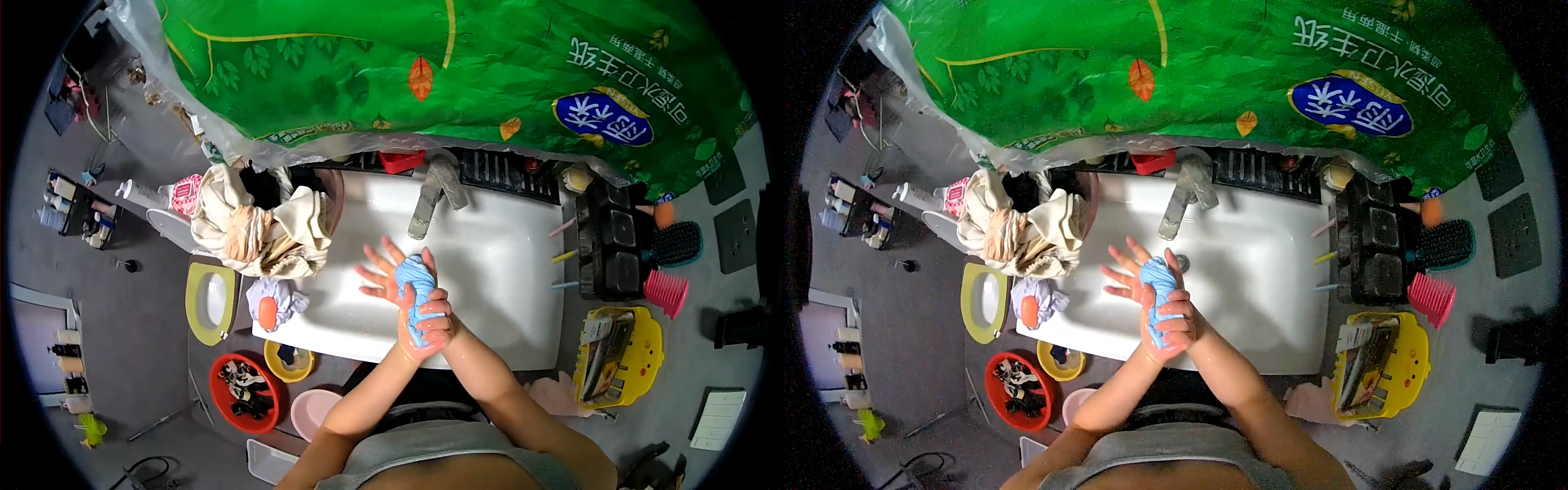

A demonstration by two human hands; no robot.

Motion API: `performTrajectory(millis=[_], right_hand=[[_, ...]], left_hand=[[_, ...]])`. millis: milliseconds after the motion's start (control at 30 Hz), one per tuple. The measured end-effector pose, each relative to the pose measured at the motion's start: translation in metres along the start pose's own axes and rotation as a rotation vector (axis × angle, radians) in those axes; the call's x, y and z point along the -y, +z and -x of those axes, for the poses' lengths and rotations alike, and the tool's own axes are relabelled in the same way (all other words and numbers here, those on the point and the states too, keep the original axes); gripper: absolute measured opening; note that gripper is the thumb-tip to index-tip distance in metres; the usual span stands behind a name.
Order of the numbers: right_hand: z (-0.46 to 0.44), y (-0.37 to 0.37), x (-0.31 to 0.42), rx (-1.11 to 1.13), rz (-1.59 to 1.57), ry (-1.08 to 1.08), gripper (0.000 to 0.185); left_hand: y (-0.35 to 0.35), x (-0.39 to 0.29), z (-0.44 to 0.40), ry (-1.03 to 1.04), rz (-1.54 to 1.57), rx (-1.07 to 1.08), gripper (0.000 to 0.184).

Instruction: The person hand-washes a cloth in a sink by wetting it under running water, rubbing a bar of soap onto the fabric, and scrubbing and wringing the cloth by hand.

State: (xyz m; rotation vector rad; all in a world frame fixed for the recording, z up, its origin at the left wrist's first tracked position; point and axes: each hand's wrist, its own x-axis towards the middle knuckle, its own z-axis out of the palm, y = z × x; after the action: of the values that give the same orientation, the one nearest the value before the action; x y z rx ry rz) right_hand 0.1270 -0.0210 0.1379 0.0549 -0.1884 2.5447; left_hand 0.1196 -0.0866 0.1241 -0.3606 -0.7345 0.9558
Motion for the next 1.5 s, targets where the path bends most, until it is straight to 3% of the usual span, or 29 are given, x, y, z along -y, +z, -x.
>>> performTrajectory(millis=[100,133,233,267,367,400,500,533,600,700,733,867,967,1000,1100,1167,1300,1367,1433,1500], right_hand=[[-0.003,-0.031,0.005,0.362,-0.310,0.063,0.044],[-0.005,-0.028,0.014,0.395,-0.190,0.086,0.020],[-0.009,0.020,0.038,-0.223,0.523,0.246,0.018],[-0.014,0.030,0.034,-0.358,0.676,0.265,0.021],[-0.020,-0.015,0.025,-0.560,1.102,0.257,0.020],[-0.019,-0.058,0.021,-0.607,1.213,0.240,0.017],[-0.011,-0.095,-0.003,-0.706,1.712,0.152,0.016],[-0.011,-0.127,-0.009,-0.659,1.952,-0.019,0.016],[-0.007,-0.135,-0.018,-0.739,1.900,-0.073,0.016],[-0.001,-0.128,-0.021,-0.669,1.749,-0.260,0.022],[0.001,-0.107,-0.024,-0.693,1.721,-0.295,0.026],[0.003,-0.096,-0.044,-0.815,1.632,-0.468,0.037],[0.000,-0.053,-0.054,-0.647,0.991,-0.150,0.043],[-0.003,-0.042,-0.056,-0.529,0.952,-0.064,0.040],[-0.026,-0.013,-0.075,-0.368,0.691,-0.007,0.040],[-0.050,-0.008,-0.097,-0.348,0.923,-0.172,0.042],[-0.094,0.036,-0.119,-0.272,1.218,-0.441,0.034],[-0.117,0.041,-0.129,-0.141,1.781,-0.676,0.030],[-0.136,0.057,-0.143,-0.073,1.995,-0.729,0.033],[-0.155,0.048,-0.154,-0.064,2.241,-0.768,0.034]], left_hand=[[0.024,0.009,0.005,0.017,-0.022,-0.101,0.036],[0.040,0.008,0.008,-0.028,0.005,-0.192,0.033],[0.066,-0.013,0.024,-0.103,-0.186,-0.561,0.025],[0.070,-0.018,0.024,-0.095,-0.408,-0.738,0.019],[0.043,-0.048,0.027,-0.062,-0.940,-1.140,0.015],[0.026,-0.060,0.035,-0.089,-1.118,-1.232,0.016],[-0.025,-0.087,0.055,-0.147,-1.604,-1.448,0.020],[-0.033,-0.092,0.059,-0.147,-1.739,-1.486,0.023],[-0.040,-0.098,0.064,-0.174,-2.000,-1.544,0.033],[-0.063,-0.118,0.088,0.169,-2.463,-1.413,0.037],[-0.041,-0.103,0.085,0.105,-2.291,-1.503,0.041],[0.053,-0.046,0.073,0.340,-1.949,-1.572,0.060],[0.063,-0.058,0.109,0.408,-2.063,-1.249,0.057],[0.077,-0.056,0.117,0.314,-2.154,-1.189,0.056],[0.123,-0.044,0.132,0.467,-1.990,-1.115,0.052],[0.154,-0.034,0.138,0.698,-2.256,-1.131,0.051],[0.229,-0.048,0.143,1.402,-2.692,-0.849,0.057],[0.275,-0.063,0.136,1.488,-2.726,-0.804,0.054],[0.310,-0.089,0.127,1.490,-2.981,-0.869,0.055],[0.325,-0.125,0.117,1.364,-3.159,-0.696,0.055]])
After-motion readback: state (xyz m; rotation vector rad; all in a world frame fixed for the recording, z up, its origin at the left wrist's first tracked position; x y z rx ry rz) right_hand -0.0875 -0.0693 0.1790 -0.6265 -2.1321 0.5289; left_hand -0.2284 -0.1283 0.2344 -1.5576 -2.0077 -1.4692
